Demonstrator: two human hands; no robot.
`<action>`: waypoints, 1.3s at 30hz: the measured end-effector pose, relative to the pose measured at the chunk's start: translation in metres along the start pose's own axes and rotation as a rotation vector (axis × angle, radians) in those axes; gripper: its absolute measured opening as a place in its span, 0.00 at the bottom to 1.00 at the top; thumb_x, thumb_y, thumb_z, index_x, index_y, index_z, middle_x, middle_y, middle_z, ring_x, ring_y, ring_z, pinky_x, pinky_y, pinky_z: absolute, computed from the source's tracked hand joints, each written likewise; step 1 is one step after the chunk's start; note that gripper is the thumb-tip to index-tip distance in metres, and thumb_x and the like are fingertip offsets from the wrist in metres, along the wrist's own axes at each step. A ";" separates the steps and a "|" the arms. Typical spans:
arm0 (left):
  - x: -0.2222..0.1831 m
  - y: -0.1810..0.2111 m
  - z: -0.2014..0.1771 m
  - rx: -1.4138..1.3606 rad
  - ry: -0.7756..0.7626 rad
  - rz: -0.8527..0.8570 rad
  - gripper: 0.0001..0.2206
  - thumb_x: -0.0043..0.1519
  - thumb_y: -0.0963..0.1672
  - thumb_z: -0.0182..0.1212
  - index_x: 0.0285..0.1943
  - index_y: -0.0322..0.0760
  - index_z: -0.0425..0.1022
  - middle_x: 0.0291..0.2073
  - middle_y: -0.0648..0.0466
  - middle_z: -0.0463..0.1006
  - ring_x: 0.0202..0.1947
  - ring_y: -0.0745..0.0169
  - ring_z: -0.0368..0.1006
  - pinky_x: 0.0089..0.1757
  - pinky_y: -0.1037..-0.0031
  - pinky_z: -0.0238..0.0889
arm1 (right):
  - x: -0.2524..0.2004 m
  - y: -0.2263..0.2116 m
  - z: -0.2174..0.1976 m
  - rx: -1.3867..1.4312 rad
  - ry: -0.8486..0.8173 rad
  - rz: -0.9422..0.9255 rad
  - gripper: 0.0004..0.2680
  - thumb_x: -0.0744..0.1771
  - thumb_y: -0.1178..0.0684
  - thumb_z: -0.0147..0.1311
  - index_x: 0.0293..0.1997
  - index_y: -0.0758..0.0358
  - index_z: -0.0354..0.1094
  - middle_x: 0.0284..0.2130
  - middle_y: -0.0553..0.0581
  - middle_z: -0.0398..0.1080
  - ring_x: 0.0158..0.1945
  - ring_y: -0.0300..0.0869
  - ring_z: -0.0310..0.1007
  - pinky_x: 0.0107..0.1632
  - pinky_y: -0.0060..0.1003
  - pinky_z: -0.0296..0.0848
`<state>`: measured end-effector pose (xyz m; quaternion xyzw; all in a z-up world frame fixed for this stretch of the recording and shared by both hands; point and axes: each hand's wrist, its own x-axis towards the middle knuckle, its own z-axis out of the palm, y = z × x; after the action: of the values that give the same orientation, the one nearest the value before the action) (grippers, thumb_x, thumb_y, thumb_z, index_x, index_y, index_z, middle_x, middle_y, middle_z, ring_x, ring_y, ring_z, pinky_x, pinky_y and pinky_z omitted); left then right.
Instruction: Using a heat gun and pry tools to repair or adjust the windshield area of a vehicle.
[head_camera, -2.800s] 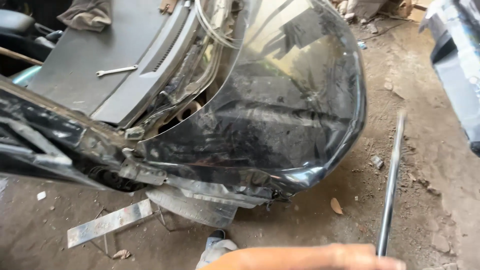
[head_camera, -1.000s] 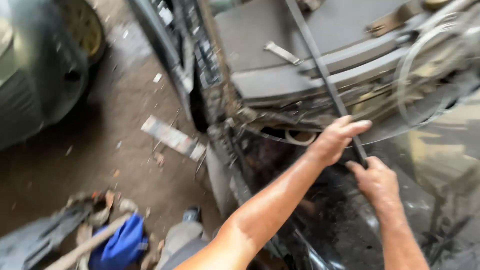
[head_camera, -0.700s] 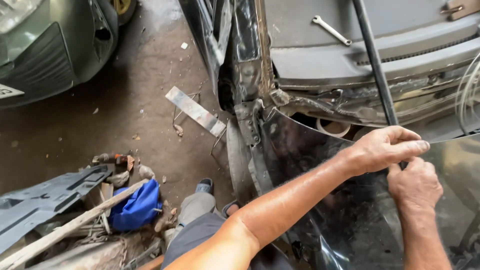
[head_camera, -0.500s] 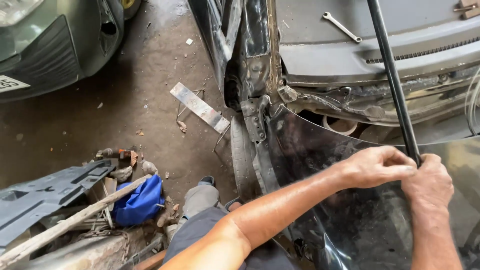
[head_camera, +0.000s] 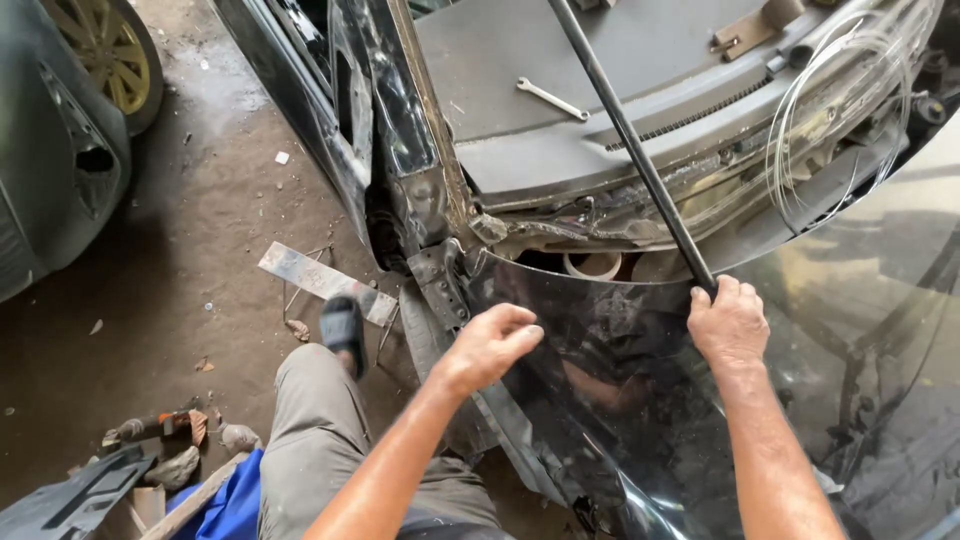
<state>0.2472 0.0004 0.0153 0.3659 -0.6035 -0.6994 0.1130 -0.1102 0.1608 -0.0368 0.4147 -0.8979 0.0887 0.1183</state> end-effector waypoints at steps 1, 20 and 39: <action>0.007 -0.005 -0.011 0.002 0.003 0.007 0.22 0.61 0.50 0.65 0.59 0.32 0.75 0.46 0.50 0.82 0.48 0.64 0.78 0.49 0.71 0.72 | 0.004 -0.002 -0.001 0.002 0.008 -0.002 0.16 0.68 0.43 0.59 0.55 0.63 0.69 0.47 0.66 0.71 0.52 0.61 0.72 0.51 0.55 0.74; 0.084 0.118 -0.116 0.252 0.096 0.231 0.16 0.61 0.47 0.65 0.53 0.33 0.76 0.40 0.53 0.84 0.42 0.67 0.79 0.44 0.74 0.73 | 0.036 -0.110 -0.038 -0.037 0.059 0.096 0.27 0.64 0.38 0.60 0.67 0.65 0.64 0.57 0.67 0.68 0.62 0.59 0.66 0.62 0.56 0.65; 0.283 0.261 -0.273 1.657 -0.478 0.668 0.18 0.59 0.56 0.61 0.36 0.40 0.77 0.34 0.52 0.72 0.41 0.50 0.68 0.45 0.60 0.58 | 0.030 -0.232 0.006 0.119 -0.150 0.222 0.20 0.61 0.53 0.53 0.60 0.62 0.64 0.64 0.63 0.60 0.66 0.57 0.60 0.65 0.53 0.58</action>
<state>0.1502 -0.4416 0.1503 -0.0172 -0.9925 -0.0324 -0.1164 0.0476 -0.0111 -0.0192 0.3244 -0.9378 0.1228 0.0154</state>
